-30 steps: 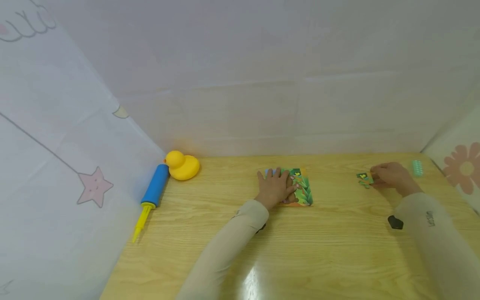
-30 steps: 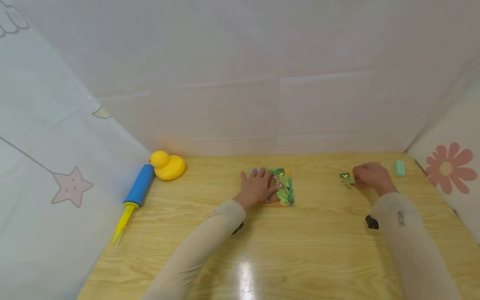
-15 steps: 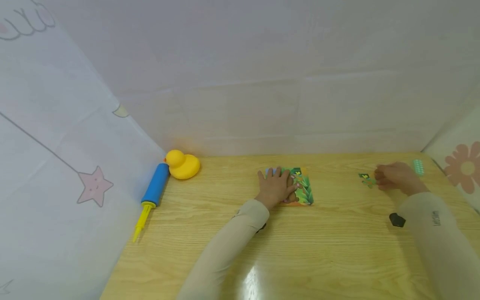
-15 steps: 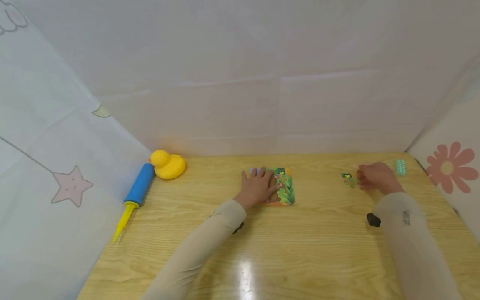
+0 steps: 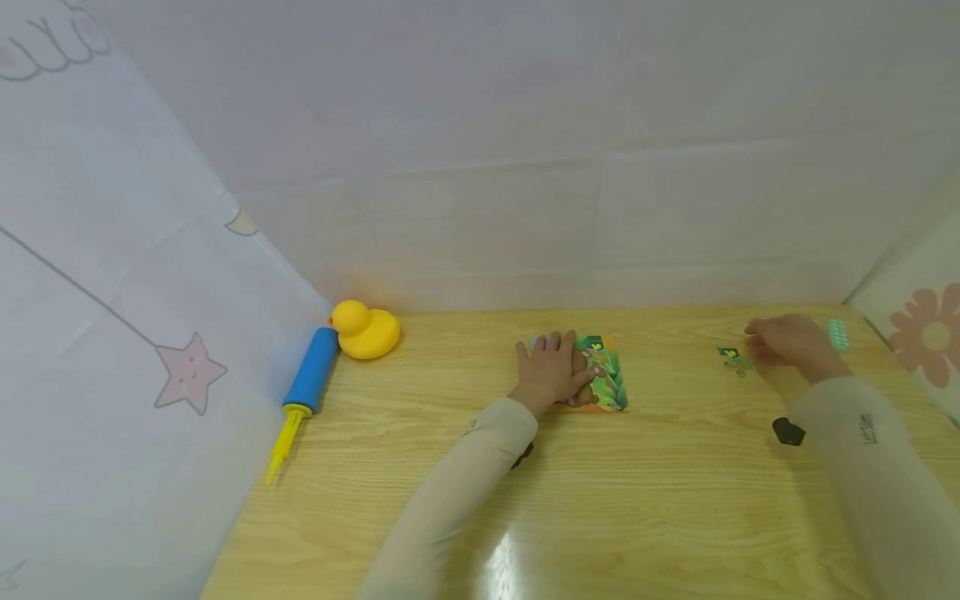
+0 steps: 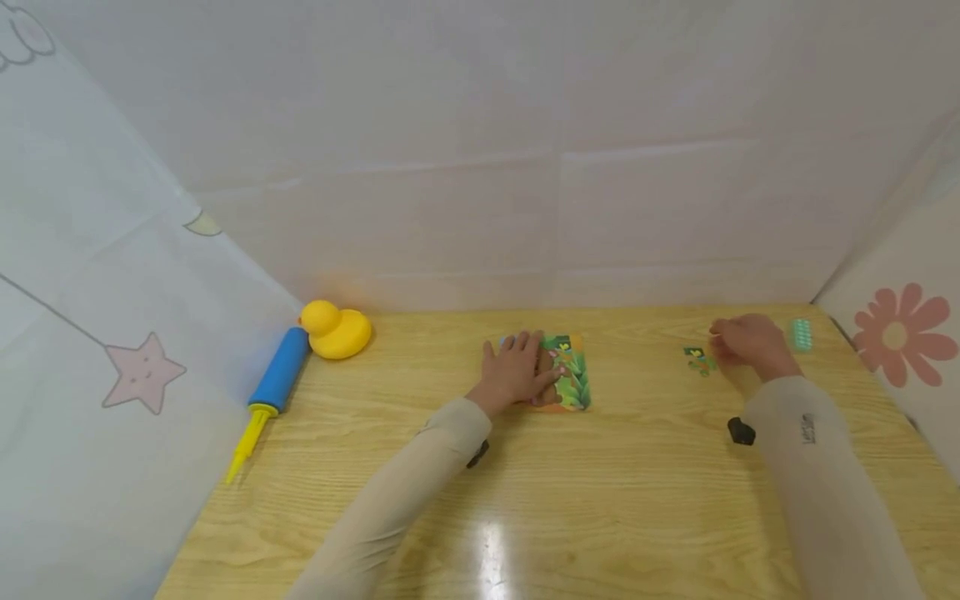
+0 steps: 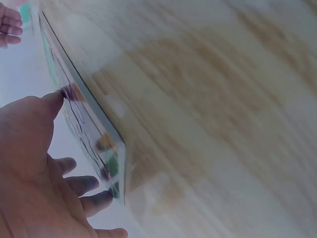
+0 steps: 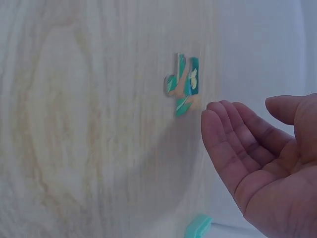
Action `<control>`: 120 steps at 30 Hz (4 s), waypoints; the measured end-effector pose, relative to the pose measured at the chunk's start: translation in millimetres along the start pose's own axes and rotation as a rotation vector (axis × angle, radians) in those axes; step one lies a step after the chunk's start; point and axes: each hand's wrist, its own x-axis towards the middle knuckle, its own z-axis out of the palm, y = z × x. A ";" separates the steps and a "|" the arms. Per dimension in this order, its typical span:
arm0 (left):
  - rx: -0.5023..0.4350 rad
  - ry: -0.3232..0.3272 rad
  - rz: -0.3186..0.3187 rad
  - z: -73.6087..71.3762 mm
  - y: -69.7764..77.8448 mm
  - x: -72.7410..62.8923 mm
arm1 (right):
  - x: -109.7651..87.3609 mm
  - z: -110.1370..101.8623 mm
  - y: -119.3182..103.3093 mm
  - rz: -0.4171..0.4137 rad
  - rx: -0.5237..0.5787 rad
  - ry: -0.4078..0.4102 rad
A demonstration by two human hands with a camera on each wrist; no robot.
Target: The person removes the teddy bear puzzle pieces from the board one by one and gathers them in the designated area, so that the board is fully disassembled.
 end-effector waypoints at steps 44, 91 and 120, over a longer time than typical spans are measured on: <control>-0.044 -0.064 -0.038 -9.6 -36.0 -3.6 | 44.1 155.1 -126.5 -0.122 0.123 -0.166; 0.011 -0.122 -0.033 -9.3 -31.2 -7.8 | 46.3 173.3 -135.5 -0.123 0.288 -0.087; -0.032 -0.137 -0.055 -8.0 -39.4 -5.5 | 26.6 86.8 -66.4 -0.051 0.617 -0.172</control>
